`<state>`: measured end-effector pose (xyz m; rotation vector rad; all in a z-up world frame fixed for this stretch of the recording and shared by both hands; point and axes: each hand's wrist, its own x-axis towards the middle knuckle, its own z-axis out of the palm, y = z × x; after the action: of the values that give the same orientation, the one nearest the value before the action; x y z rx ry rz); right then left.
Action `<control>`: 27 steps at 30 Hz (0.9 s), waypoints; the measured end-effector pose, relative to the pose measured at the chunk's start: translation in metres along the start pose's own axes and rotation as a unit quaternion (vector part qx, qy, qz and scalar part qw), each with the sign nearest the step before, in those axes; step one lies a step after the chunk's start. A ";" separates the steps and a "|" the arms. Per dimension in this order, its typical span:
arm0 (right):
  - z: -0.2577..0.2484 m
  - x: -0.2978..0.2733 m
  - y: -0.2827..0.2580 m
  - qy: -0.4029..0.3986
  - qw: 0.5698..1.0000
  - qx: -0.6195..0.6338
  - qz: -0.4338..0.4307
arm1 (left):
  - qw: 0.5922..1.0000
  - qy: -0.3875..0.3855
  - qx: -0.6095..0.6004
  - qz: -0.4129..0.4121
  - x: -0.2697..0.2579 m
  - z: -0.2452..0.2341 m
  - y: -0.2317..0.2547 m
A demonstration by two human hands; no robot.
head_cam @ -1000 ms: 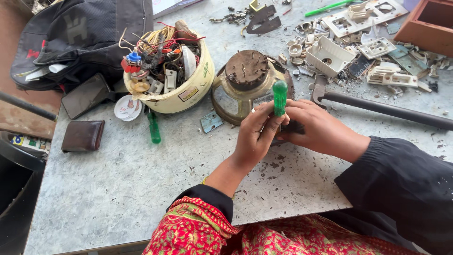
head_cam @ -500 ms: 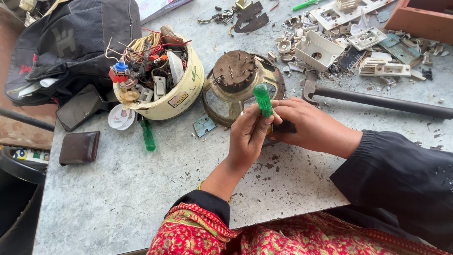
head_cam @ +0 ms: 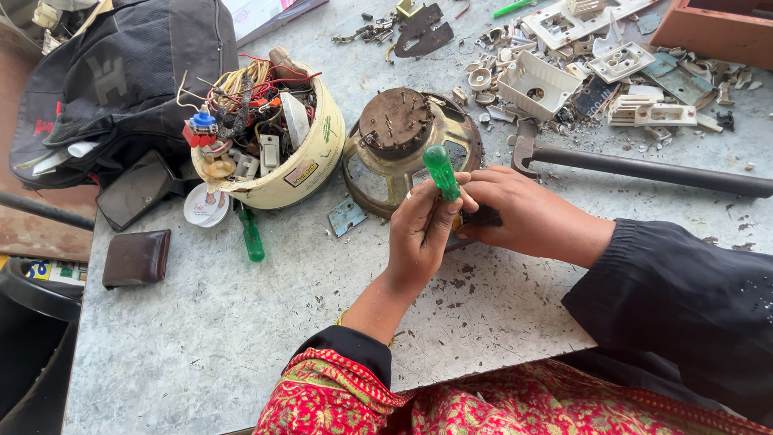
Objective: The person disassembles a white plastic electrical socket using a hammer and screwdriver. They remove the internal metal contacts and a yellow plastic component, then use a screwdriver to pry and separate the yellow component into smaller pieces on a cluttered workbench.
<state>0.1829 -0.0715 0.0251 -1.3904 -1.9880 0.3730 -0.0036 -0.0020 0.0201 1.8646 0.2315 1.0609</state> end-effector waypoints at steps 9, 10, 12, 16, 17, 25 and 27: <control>-0.003 0.003 -0.003 -0.006 1.000 -0.004 -0.022 | 1.000 -0.010 -0.004 -0.007 -0.001 0.000 -0.001; -0.003 0.002 -0.004 -0.010 1.000 -0.001 -0.015 | 1.000 -0.013 -0.008 -0.008 -0.001 0.000 -0.002; -0.004 0.003 -0.005 -0.010 1.000 0.004 -0.014 | 1.000 -0.011 -0.004 -0.004 -0.001 0.001 -0.002; -0.005 0.004 -0.007 -0.008 1.000 0.009 -0.016 | 1.000 -0.017 -0.006 -0.008 0.000 0.001 -0.002; -0.005 0.004 -0.007 -0.010 1.000 0.010 -0.011 | 1.000 -0.016 0.000 -0.004 -0.001 0.000 -0.003; -0.004 0.003 -0.004 -0.019 1.000 0.003 -0.005 | 0.998 -0.001 -0.049 -0.034 -0.005 0.004 -0.012; -0.004 0.004 -0.004 -0.007 1.000 0.006 -0.012 | 0.995 -0.004 -0.089 -0.042 -0.004 0.004 -0.014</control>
<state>0.1822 -0.0702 0.0320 -1.3583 -2.0095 0.3830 0.0007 0.0006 0.0056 1.6846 0.2032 0.9846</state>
